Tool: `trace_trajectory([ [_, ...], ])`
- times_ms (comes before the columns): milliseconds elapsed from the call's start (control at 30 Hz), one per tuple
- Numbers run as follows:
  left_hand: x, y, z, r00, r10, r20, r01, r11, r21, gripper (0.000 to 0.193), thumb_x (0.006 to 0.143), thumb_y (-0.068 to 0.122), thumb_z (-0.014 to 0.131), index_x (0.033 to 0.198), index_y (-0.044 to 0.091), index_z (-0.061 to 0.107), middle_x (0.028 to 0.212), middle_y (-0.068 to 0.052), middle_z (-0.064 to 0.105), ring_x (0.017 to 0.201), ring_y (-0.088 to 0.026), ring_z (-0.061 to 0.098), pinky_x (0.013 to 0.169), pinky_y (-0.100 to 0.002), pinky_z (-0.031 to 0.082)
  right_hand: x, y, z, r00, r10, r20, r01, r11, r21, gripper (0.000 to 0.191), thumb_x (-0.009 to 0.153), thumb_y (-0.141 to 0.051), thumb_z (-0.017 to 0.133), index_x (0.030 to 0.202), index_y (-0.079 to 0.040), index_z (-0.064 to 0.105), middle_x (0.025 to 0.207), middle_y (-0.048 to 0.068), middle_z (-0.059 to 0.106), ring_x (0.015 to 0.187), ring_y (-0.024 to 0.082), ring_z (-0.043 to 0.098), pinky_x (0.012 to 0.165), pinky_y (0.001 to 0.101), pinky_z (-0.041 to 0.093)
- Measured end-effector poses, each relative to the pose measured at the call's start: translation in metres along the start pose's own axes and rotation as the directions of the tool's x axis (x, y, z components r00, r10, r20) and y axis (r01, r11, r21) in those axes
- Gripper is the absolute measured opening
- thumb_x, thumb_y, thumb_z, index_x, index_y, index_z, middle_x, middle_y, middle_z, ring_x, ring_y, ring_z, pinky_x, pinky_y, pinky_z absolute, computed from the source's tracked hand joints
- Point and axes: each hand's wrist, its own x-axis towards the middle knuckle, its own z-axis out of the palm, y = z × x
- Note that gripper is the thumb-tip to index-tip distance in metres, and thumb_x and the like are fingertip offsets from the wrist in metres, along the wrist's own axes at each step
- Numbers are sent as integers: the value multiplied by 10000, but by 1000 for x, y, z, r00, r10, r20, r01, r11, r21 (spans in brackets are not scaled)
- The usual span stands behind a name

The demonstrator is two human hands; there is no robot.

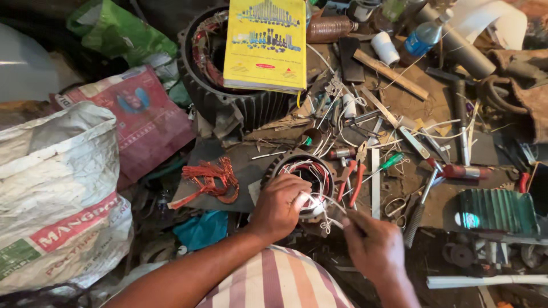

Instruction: The person inserts insulated wire into the slots of an electric motor stator, pressing and routing the wire by hand around the winding. They use pliers to grip and pull wire ends and a hammer to tap the winding into place, working around the stator on a cluttered workbench.

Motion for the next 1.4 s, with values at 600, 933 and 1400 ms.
trace_trajectory([
  [600,1,-12,2,973,217,73,-225,964,138,71,819,75,575,824,32,631,908,-132,685,969,-339,650,891,-449,496,23,-18,3,914,-403,42,403,897,-183,146,762,-115,766,895,-108,708,680,70,617,591,292,640,529,426,500],
  [933,-5,-14,-5,967,243,70,-251,954,162,76,746,21,599,820,35,609,948,-126,670,1000,-342,631,895,-452,482,50,-17,-29,955,-255,-154,239,964,-115,105,859,-54,723,962,-67,729,792,76,680,578,223,649,557,353,512],
  [1400,-8,-25,-8,959,257,117,-273,949,156,111,788,50,669,894,33,643,980,-124,672,1066,-335,644,962,-461,490,104,-9,21,742,-666,78,643,675,-361,212,798,-135,785,998,-75,750,688,45,594,615,222,630,553,369,480],
])
